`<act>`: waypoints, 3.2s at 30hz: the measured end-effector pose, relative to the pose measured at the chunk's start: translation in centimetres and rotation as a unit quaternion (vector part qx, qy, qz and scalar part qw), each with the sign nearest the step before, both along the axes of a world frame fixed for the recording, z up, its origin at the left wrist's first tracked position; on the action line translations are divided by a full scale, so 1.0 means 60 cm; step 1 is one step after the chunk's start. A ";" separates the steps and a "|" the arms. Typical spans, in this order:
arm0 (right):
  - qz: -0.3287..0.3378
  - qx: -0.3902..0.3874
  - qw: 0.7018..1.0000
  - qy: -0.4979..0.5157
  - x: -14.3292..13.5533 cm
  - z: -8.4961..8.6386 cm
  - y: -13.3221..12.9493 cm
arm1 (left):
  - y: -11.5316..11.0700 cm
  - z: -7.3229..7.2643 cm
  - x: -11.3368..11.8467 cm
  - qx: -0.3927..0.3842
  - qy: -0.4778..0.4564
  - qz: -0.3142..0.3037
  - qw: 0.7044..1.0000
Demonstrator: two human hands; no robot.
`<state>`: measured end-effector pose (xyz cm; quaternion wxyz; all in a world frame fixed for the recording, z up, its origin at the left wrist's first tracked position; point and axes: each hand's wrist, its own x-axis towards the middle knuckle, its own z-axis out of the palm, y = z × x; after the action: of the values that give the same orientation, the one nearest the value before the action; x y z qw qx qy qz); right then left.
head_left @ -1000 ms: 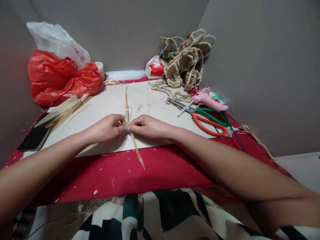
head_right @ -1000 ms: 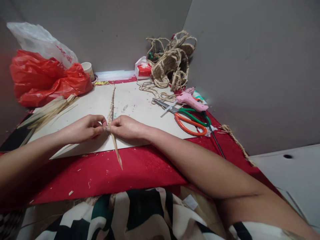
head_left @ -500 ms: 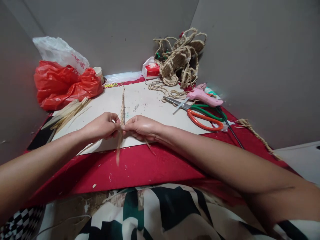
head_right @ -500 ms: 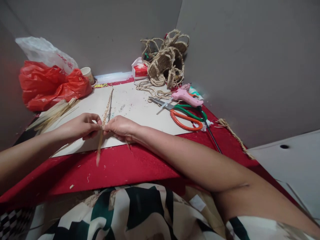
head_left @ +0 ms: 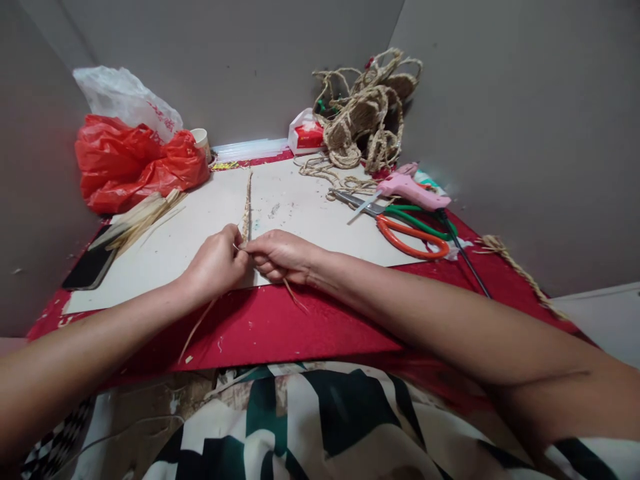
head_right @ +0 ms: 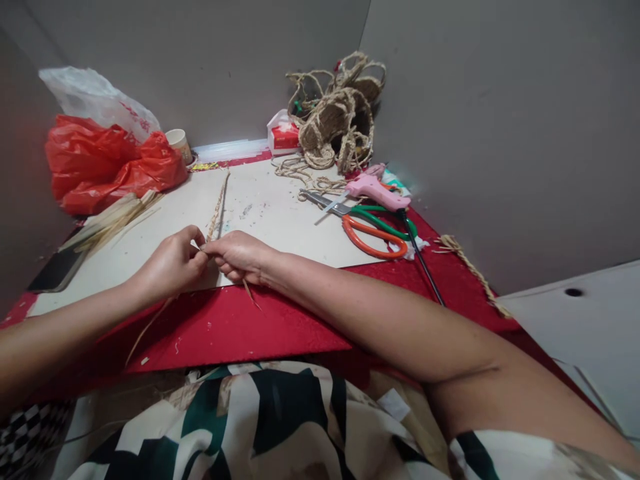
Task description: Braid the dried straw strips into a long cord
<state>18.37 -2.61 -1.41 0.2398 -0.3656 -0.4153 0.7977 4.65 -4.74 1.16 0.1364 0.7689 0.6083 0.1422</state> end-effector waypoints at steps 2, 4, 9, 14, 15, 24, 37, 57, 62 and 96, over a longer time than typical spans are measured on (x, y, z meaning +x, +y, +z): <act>-0.026 0.007 0.999 -0.019 -0.004 0.001 -0.005 | -0.001 -0.007 0.001 0.009 0.010 0.002 1.000; -0.047 0.004 0.998 -0.030 -0.007 0.003 -0.008 | -0.002 -0.008 0.003 0.004 0.010 0.006 1.000; -0.077 0.014 0.995 -0.059 -0.012 0.005 -0.007 | -0.010 -0.003 0.011 -0.020 -0.008 0.004 1.000; -0.086 0.035 0.993 -0.074 -0.010 -0.001 -0.003 | -0.018 0.008 0.010 -0.070 -0.042 -0.012 0.997; -0.081 0.042 0.993 -0.069 -0.007 -0.002 -0.002 | -0.018 0.013 0.008 -0.084 -0.048 -0.019 0.995; -0.024 0.075 0.996 -0.042 0.015 0.005 0.009 | 0.006 0.013 -0.005 -0.211 -0.293 0.031 0.932; 0.098 0.203 0.969 -0.099 0.040 -0.012 0.031 | 0.023 -0.010 -0.017 -0.372 -0.416 0.022 0.830; 0.077 0.524 0.773 -0.348 0.022 0.002 0.014 | 0.034 -0.018 -0.021 -0.336 -0.341 0.001 0.878; 0.123 0.485 0.806 -0.317 0.035 0.012 0.017 | 0.033 -0.026 -0.021 -0.308 -0.316 0.004 0.897; 0.075 0.409 0.859 -0.298 0.033 0.032 -0.002 | 0.022 -0.031 -0.018 -0.265 -0.403 0.046 0.875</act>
<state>20.36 -2.75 0.54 0.1724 -0.4228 -0.7820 0.4243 3.59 -3.40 -0.72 0.5617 0.5510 0.5503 0.2794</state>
